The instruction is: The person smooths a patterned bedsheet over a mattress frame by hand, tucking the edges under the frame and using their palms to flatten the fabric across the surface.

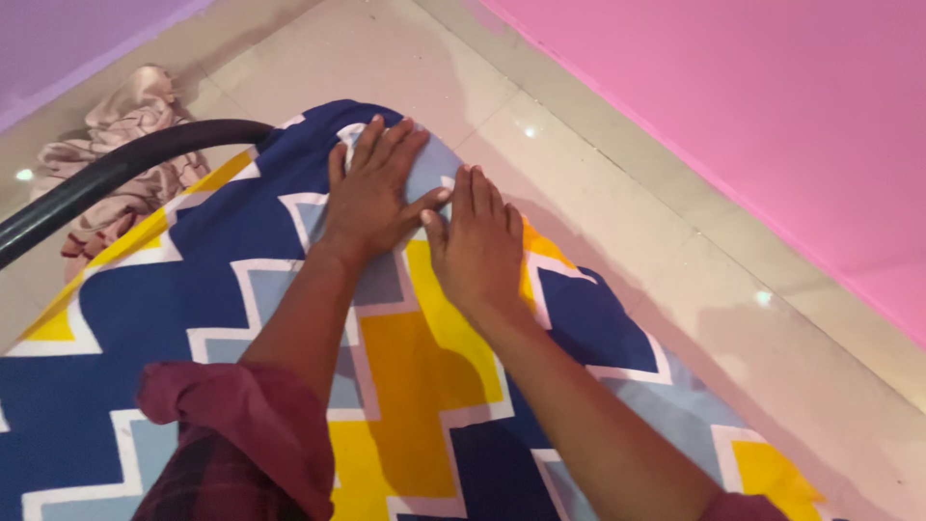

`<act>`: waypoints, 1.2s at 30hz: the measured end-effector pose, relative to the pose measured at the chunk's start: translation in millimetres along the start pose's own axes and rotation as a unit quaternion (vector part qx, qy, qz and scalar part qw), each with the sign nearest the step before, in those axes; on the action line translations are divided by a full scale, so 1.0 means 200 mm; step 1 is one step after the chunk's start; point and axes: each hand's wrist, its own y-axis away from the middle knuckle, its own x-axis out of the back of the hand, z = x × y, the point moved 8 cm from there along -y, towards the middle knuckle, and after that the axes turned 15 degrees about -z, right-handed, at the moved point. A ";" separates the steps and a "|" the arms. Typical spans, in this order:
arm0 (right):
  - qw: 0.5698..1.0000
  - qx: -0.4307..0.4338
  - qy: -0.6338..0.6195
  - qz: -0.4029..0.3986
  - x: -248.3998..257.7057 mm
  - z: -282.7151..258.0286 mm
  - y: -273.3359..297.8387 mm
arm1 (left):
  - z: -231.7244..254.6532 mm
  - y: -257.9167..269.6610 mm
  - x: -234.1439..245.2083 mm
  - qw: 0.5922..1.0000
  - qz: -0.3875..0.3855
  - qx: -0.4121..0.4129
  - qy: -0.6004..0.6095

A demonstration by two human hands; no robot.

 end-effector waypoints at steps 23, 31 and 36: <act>0.992 -0.053 -0.056 -0.098 0.13 0.20 0.26 | 0.01 -0.01 0.00 0.998 -0.051 0.023 -0.007; 0.945 -0.180 -0.026 -0.272 0.05 0.50 0.38 | 0.06 -0.05 0.01 0.995 -0.064 0.060 -0.049; 0.959 -0.166 -0.028 -0.227 0.06 0.49 0.38 | 0.35 -0.08 -0.01 0.995 0.023 0.026 -0.098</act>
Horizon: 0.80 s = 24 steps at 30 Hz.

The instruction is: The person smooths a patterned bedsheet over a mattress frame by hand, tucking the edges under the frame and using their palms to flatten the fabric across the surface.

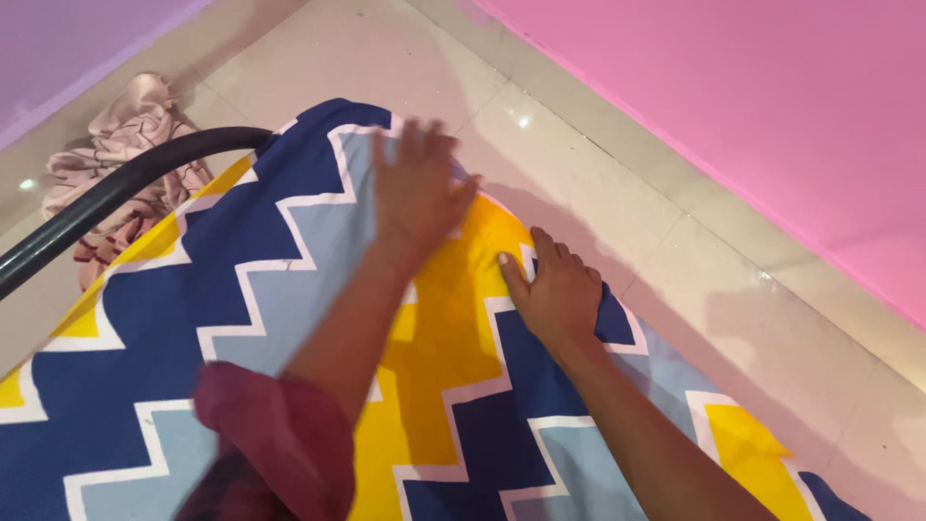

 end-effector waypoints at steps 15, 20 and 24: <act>0.999 0.020 -0.034 0.033 -0.03 0.04 -0.01 | 0.36 0.37 -0.14 0.981 0.122 -0.067 0.135; 1.000 0.017 -0.014 0.000 0.01 0.05 0.02 | 0.36 0.37 -0.13 0.980 0.128 -0.071 0.133; 0.998 -0.014 -0.006 -0.066 0.03 0.23 0.08 | 0.36 0.38 -0.14 0.981 0.125 -0.075 0.130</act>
